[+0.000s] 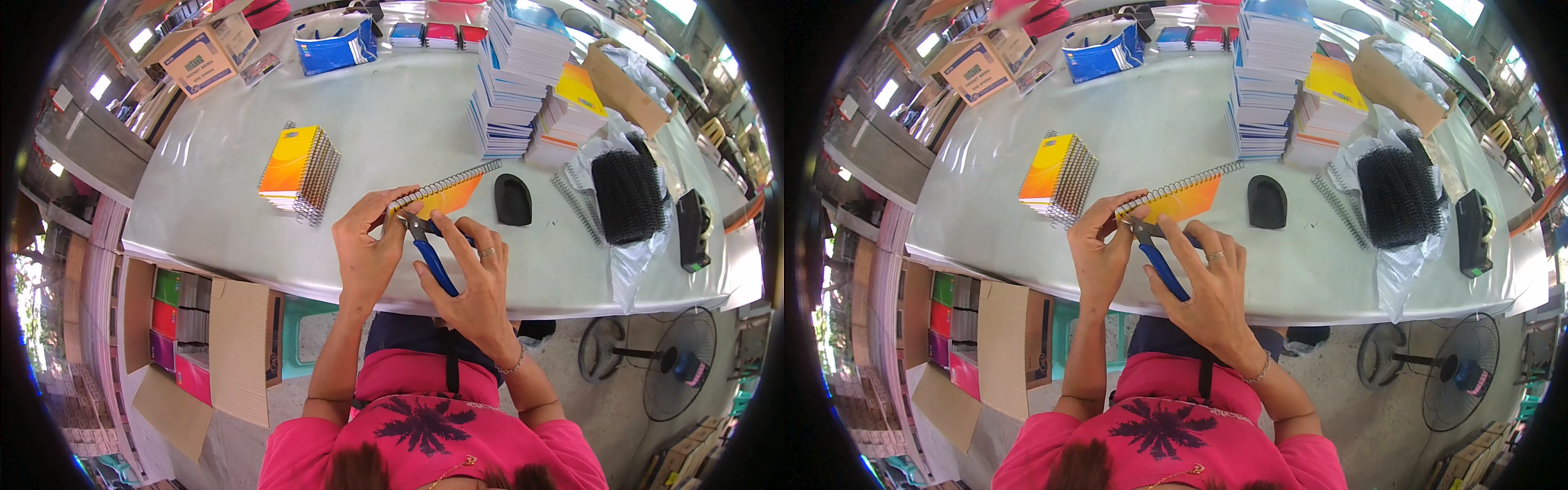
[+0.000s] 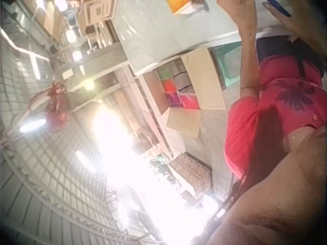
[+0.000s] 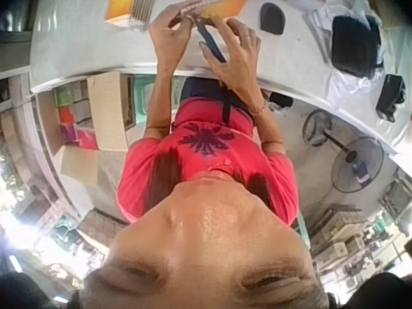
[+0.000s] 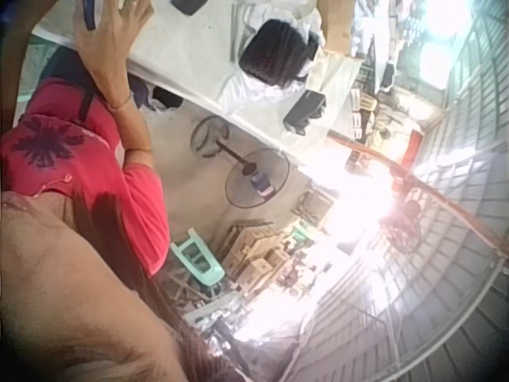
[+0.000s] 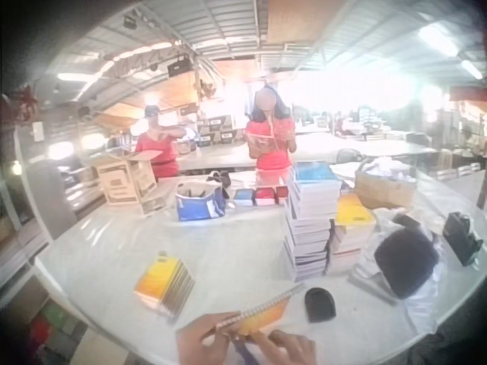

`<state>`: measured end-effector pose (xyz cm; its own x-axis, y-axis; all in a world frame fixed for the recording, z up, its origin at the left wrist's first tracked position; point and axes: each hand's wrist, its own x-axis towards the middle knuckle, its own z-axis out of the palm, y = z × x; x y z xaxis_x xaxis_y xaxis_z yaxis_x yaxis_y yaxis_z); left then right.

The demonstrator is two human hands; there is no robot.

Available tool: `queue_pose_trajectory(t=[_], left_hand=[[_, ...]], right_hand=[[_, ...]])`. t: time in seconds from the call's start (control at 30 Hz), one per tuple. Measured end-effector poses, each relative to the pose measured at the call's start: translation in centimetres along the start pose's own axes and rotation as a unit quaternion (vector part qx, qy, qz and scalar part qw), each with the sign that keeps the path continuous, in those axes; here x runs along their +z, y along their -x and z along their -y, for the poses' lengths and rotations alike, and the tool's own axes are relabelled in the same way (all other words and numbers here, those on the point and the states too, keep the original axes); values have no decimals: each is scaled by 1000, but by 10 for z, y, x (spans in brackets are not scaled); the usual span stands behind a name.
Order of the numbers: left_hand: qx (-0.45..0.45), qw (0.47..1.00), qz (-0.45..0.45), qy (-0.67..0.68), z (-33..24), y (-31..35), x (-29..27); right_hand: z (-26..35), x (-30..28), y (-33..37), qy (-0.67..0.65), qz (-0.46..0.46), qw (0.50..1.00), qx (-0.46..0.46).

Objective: The person binds small yellow notebooks by inserting a spiral wire into the pre-punched holes of each notebook by hand and using pliers to secure the wire ends.

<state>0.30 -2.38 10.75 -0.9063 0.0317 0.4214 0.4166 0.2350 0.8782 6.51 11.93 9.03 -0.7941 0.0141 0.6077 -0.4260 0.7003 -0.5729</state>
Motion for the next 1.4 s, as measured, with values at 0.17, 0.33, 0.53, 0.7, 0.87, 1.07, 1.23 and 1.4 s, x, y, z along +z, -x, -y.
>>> queue_pose_trajectory(t=[0.17, 0.33, 0.53, 0.7, 0.87, 1.07, 1.23, 1.4], left_hand=[[4, 1000, -7, -19, 2, 1, 1], [38, 998, -32, -37, 1, 3, 2], [79, 990, -65, -93, -5, 10, 4], [93, 974, -82, -188, 0, -5, -12], [13, 964, -264, 16, 2, -56, -75], [69, 930, -352, -79, 68, -88, -133], [-40, 922, -357, -145, 90, -81, -123], [-15, 924, -354, -144, 120, -74, -138]], right_hand=[[0, 1, -1, 15, -10, 1000, -10], [2, 3, -2, -52, -7, 999, 5], [-1, -20, -11, -510, 238, 781, 271], [-18, -12, -2, -370, 175, 875, 258], [-81, -38, 11, 47, -43, 971, 231], [-141, -60, 42, 282, -74, 913, 284], [-145, -55, 49, 304, -56, 906, 288], [-147, -54, 51, 311, -61, 911, 263]])
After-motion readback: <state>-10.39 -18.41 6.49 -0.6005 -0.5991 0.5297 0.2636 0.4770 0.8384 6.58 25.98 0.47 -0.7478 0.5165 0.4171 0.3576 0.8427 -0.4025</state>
